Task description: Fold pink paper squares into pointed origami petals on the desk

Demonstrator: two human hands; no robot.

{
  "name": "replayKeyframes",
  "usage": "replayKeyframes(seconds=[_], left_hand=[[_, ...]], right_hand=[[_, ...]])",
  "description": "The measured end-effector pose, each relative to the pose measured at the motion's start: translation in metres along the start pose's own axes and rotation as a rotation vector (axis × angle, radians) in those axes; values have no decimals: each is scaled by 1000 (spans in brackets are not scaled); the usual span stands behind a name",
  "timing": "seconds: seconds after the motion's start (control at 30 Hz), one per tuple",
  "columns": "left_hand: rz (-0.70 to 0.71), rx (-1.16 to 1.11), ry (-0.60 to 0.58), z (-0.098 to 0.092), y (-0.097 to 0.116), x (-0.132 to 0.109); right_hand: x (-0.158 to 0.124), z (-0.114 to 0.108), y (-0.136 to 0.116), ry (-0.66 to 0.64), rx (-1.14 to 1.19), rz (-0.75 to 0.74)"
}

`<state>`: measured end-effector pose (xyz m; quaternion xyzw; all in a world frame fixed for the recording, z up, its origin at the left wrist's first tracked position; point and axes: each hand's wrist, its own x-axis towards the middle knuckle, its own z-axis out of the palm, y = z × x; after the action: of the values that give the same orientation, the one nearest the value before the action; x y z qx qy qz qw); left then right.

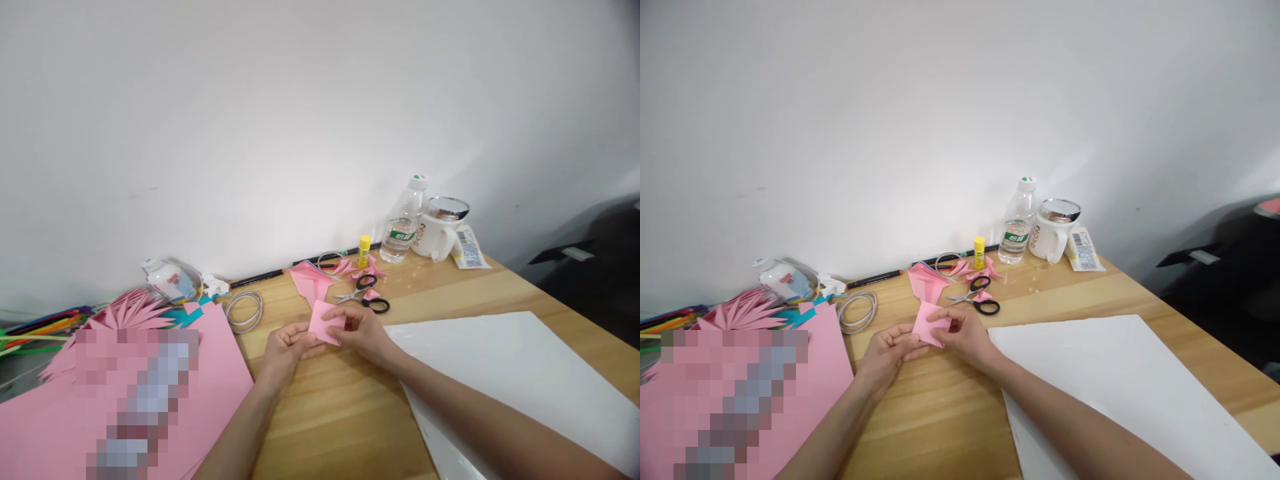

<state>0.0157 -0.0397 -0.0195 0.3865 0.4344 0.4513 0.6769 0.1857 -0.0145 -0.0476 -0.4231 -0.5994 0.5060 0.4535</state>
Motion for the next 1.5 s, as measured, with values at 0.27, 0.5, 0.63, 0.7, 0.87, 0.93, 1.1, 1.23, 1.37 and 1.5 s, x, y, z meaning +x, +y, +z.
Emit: replayKeyframes(seconds=[0.27, 0.5, 0.63, 0.7, 0.87, 0.93, 1.1, 1.23, 1.37, 1.5], left_hand=[[-127, 156, -58, 0, 1, 0], [-95, 140, 16, 1, -1, -1], [-89, 133, 14, 1, 0, -1], [-93, 123, -2, 0, 0, -1], [-128, 152, -68, -3, 1, 0], [-129, 174, -67, -2, 1, 0], [-100, 170, -49, 2, 0, -1], [-67, 166, -42, 6, 0, -3], [-46, 148, -30, 6, 0, -3], [-34, 117, -34, 6, -1, -2]], right_hand=[[-2, 1, -2, -61, -56, -73], [-3, 2, -7, -120, 31, -65], [-3, 2, -8, -178, 129, -42], [-3, 2, -8, -188, 158, -36], [-3, 2, -10, -244, 158, 19], [-4, 2, -11, -272, 153, 46], [-5, 5, -12, -226, 124, -13], [-6, 7, -12, -229, 201, 3], [-5, 7, -11, -224, 225, -1], [-4, 6, -12, -245, 277, -16]])
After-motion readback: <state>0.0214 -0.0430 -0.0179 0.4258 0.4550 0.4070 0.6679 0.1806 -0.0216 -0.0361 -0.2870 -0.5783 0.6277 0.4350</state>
